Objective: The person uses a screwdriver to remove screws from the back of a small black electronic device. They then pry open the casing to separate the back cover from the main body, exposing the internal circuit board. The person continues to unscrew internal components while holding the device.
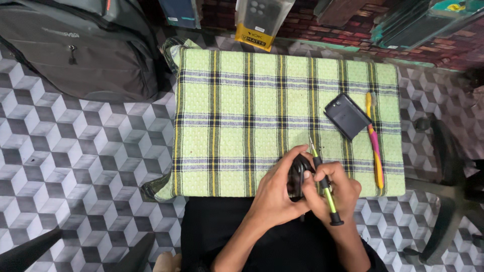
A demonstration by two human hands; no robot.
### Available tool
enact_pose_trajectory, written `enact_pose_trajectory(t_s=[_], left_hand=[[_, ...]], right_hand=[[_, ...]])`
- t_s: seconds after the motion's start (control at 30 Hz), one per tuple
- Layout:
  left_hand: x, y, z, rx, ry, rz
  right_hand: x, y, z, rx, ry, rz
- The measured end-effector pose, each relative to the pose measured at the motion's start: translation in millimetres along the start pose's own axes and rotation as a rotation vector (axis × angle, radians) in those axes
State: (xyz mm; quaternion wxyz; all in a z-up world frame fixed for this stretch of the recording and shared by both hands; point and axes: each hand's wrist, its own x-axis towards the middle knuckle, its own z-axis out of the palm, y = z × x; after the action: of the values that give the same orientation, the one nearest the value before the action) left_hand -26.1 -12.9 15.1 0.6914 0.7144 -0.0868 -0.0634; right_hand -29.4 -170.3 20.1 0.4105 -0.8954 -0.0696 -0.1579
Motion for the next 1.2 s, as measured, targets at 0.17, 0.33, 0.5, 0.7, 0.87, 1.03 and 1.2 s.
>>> enact_pose_trajectory(t_s=[0.17, 0.33, 0.5, 0.7, 0.87, 1.03, 1.2], left_hand=[[1, -3, 0, -0.024, -0.002, 0.052], [2, -7, 0, -0.02, -0.032, 0.034], [5, -3, -2, 0.014, -0.074, -0.021], [3, 6, -11, 0.005, -0.12, -0.161], [-4, 4, -14, 0.023, -0.017, 0.153], [-1, 0, -13, 0.05, 0.006, 0.222], [-4, 0, -15, -0.07, -0.037, 0.116]], right_hand=[[3, -8, 2, -0.046, 0.016, 0.002], [3, -12, 0, -0.035, 0.0, 0.033], [4, -10, 0, -0.049, 0.018, 0.01], [1, -4, 1, -0.066, 0.056, 0.002], [-4, -10, -3, -0.077, 0.149, -0.297], [-2, -14, 1, 0.134, 0.074, -0.478], [-4, -10, 5, 0.135, 0.058, -0.488]])
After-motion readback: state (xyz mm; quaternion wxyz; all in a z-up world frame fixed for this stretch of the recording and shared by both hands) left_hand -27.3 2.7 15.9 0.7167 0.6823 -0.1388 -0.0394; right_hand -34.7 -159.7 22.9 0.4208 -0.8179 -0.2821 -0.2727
